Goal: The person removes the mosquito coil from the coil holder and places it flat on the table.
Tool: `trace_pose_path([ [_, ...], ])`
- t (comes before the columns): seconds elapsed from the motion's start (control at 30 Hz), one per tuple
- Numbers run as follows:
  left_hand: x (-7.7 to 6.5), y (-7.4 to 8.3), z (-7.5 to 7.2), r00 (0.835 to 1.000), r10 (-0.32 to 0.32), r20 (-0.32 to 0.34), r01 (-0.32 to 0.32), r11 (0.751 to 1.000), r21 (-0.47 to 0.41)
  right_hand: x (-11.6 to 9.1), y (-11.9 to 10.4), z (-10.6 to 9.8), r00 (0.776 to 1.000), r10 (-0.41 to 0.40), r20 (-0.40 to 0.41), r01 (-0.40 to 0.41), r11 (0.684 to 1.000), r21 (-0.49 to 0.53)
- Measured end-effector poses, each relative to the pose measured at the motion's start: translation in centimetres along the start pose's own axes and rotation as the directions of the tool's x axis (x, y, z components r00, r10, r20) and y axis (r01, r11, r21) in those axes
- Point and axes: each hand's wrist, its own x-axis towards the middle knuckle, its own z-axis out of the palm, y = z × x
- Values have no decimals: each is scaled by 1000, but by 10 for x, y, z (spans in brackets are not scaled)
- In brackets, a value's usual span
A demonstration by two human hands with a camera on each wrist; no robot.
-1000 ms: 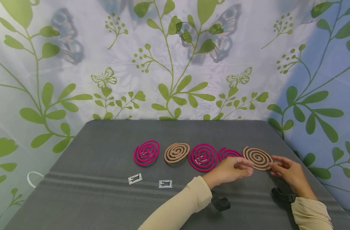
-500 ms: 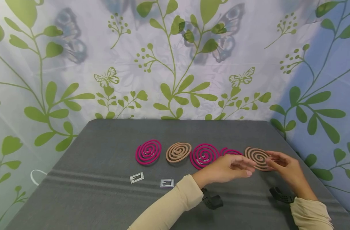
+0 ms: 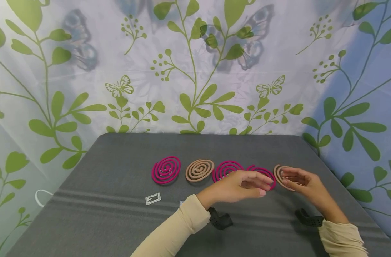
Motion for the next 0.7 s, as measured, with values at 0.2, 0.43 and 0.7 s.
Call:
trace_pose_path([
  [0.2, -14, -5, -13, 999, 37, -23, -36, 998, 59, 4, -11, 14, 995, -83, 57, 84, 996, -24],
  [0.43, -29, -14, -27, 995, 64, -82, -56, 994, 96, 10, -17, 29, 979, -170, 116, 176, 983, -41],
  [0.7, -40, -22, -42, 991, 49, -122, -35, 993, 112, 19, -17, 42, 969, -160, 187, 176, 982, -74],
])
